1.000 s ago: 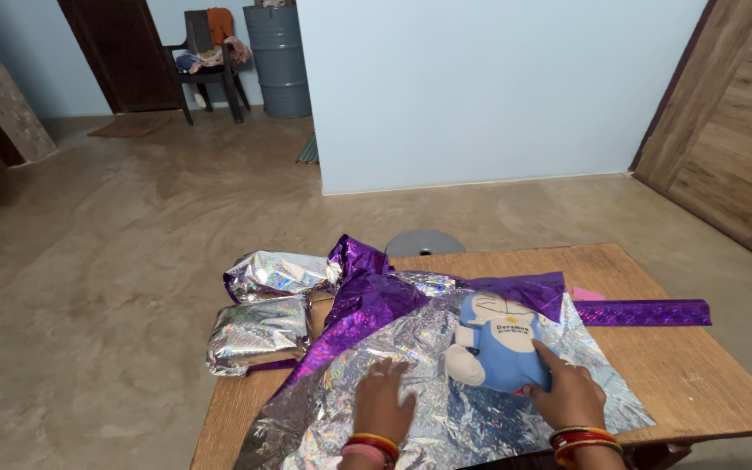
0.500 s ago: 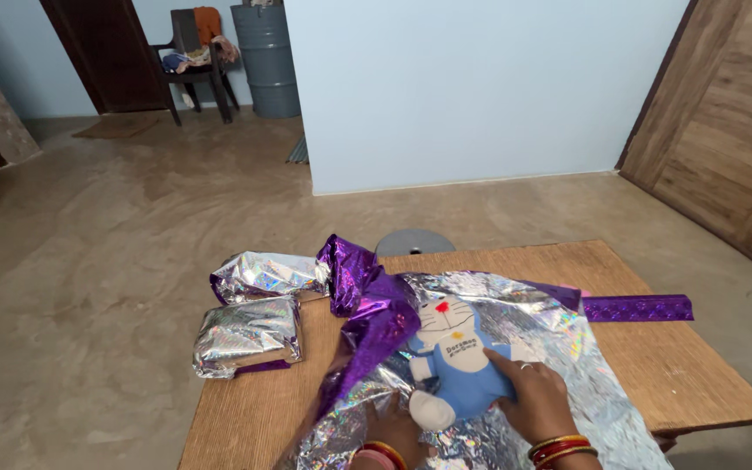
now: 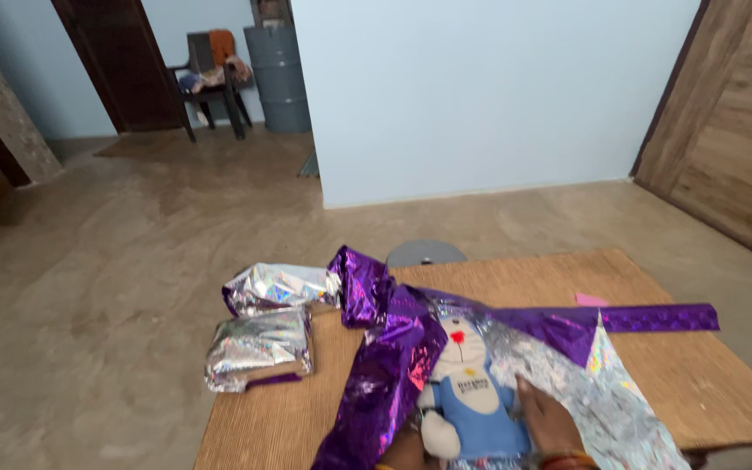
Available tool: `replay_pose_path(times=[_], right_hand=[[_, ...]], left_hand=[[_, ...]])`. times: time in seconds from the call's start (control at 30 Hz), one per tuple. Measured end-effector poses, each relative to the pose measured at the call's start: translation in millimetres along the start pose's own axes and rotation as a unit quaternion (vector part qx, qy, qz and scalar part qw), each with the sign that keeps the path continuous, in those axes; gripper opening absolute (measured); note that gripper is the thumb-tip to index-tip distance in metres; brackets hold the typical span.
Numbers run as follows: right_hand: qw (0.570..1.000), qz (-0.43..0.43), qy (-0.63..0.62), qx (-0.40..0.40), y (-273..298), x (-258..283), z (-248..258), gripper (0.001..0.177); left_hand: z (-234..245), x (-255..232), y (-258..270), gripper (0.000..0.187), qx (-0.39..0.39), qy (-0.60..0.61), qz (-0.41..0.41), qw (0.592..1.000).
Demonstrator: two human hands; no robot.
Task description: The person wraps a small rectangular item in silver foil, then places a blue Doraemon plush toy on a sheet of silver foil and covers it with purple foil. The person folds the foil around the plush and smooths the edges.
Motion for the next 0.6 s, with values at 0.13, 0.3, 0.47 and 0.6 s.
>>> replay_pose_path(times=[0.13, 0.3, 0.47, 0.6], right_hand=[[0.983, -0.063, -0.159, 0.073, -12, -55, -5, 0.055], [0.992, -0.01, -0.027, 0.123, -43, -93, -4, 0.046], [0.976, 0.089, 0.11, 0.167, -61, -108, -6, 0.04], [0.971, 0.082, 0.151, 0.168, -65, -99, -1, 0.041]], left_hand=[[11, 3, -9, 0.089, -0.058, -0.042, -0.016, 0.997], [48, -18, -35, 0.091, -0.262, -0.312, -0.057, 0.911], [66, -18, -79, 0.093, -0.343, -0.544, -0.001, 0.766], [82, -20, -86, 0.094, -0.373, -0.592, 0.012, 0.715]])
Point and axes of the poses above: each hand's wrist, its own y-axis away from the middle knuckle, its own z-axis out of the back of the hand, x = y × z, the point moved 6 cm from there along -y, towards the middle knuckle, and after that the axes turned 15 degrees about z, right-handed, at the moved point
